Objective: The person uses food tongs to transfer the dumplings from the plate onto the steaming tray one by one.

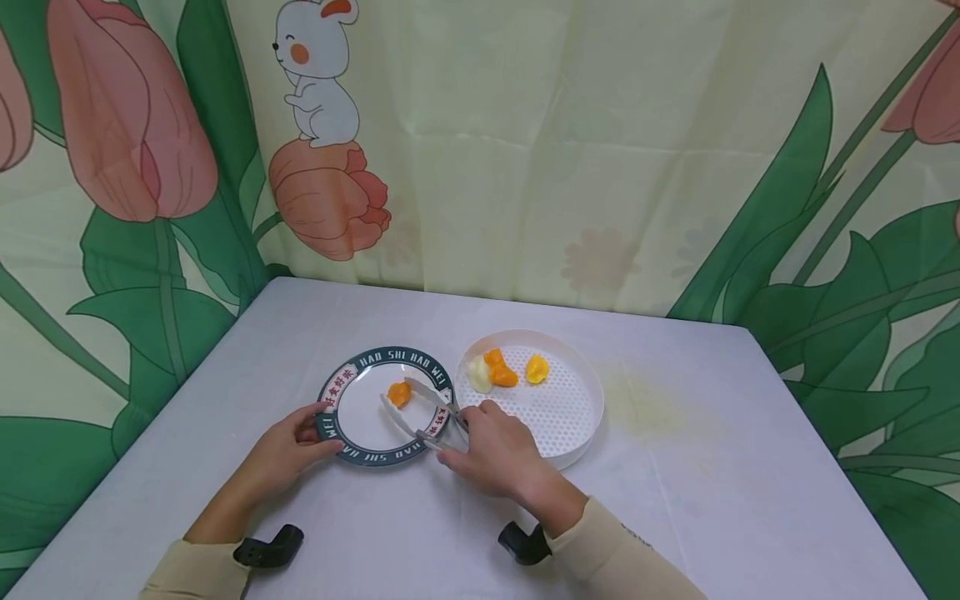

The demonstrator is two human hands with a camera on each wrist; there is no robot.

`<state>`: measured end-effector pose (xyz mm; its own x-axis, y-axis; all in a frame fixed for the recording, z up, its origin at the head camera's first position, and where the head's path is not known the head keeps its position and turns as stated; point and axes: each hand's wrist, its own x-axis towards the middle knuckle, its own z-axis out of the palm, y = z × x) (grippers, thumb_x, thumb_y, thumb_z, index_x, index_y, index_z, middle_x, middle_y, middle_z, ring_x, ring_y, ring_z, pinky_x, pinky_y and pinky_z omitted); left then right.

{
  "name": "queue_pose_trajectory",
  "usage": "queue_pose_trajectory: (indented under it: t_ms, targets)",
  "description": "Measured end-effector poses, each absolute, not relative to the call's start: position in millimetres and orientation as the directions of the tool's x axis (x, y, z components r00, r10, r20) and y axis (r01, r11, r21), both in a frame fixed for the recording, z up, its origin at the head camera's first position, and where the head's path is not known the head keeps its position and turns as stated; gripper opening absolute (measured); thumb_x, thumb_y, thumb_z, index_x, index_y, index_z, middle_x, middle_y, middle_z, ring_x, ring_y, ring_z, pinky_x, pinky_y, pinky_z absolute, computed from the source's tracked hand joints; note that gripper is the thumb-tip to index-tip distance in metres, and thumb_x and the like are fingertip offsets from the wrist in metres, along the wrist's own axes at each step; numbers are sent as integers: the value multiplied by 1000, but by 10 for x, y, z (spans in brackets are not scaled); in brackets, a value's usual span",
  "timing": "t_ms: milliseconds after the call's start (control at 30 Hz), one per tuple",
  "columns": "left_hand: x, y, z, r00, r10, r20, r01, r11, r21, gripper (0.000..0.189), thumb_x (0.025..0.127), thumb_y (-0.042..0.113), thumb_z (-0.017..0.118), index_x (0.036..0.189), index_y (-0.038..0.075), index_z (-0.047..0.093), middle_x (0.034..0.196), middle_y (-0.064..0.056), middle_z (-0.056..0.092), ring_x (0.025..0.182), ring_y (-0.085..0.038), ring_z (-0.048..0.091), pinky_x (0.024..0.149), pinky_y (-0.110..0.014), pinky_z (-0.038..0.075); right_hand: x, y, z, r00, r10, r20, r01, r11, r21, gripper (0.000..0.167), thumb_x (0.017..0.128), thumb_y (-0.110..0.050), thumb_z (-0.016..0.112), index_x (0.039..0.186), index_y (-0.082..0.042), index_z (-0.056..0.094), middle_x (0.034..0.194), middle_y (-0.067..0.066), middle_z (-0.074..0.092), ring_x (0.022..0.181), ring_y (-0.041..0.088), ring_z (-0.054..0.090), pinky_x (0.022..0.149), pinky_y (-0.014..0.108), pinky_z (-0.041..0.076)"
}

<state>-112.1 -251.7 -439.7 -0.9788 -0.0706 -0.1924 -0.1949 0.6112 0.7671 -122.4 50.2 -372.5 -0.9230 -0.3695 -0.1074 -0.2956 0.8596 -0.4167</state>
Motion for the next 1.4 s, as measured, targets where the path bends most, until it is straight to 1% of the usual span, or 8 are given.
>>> queue_pose_trajectory:
  t_ms: [200,400,500,800,1033,1200,1400]
  targets:
    - [-1125,-2519,-4402,-978,-73,-194,-197,610,767,85,85,37,81,151,3,40,121,-19,61,109,-31,57,88,-42,53,-1227,512,-3731,-923,-373,-96,-309,867,-390,58,86,-45,75,123,-2,66,96,6,56,74,19,52,60,30,44]
    - [-1131,-2522,-4389,-979,-68,-194,-194,612,767,85,85,36,81,151,2,39,121,-19,61,108,-31,58,88,-41,53,-1232,527,-3728,-923,-375,-86,-306,851,-426,48,89,-38,74,121,-4,67,91,3,53,71,19,51,59,29,44]
    - [-1128,-2522,-4391,-979,-68,-194,-195,614,765,85,85,37,81,151,2,39,121,-19,61,109,-31,57,89,-42,53,-1236,536,-3728,-922,-378,-82,-306,843,-443,46,90,-37,74,121,-4,67,90,3,53,71,18,51,59,29,44]
    - [-1124,-2515,-4393,-978,-73,-195,-198,617,762,85,85,37,81,151,2,40,121,-20,61,109,-31,58,90,-43,53,-1229,623,-3726,-925,-377,-39,-309,809,-500,50,89,-37,74,127,-6,67,94,1,55,79,17,50,64,30,44]
    - [-1126,-2517,-4390,-978,-71,-196,-197,620,760,86,85,37,81,151,2,39,122,-20,61,110,-32,58,91,-44,52,-1233,752,-3665,-935,-355,-20,-290,793,-536,50,88,-36,74,128,-7,66,96,0,57,81,16,50,65,29,45]
    - [-1118,-2524,-4394,-981,-64,-186,-185,616,766,86,86,38,80,151,1,39,122,-20,62,110,-32,58,91,-45,52,-1233,840,-3654,-944,-329,-7,-277,806,-524,52,88,-36,74,129,-6,65,102,1,60,84,16,51,67,30,44]
    - [-1108,-2530,-4401,-982,-59,-180,-178,616,768,85,85,39,80,151,2,40,121,-19,62,109,-30,58,89,-43,52,-1239,983,-3652,-954,-299,20,-267,819,-508,52,87,-36,75,130,-7,65,101,2,62,83,16,51,68,32,42]
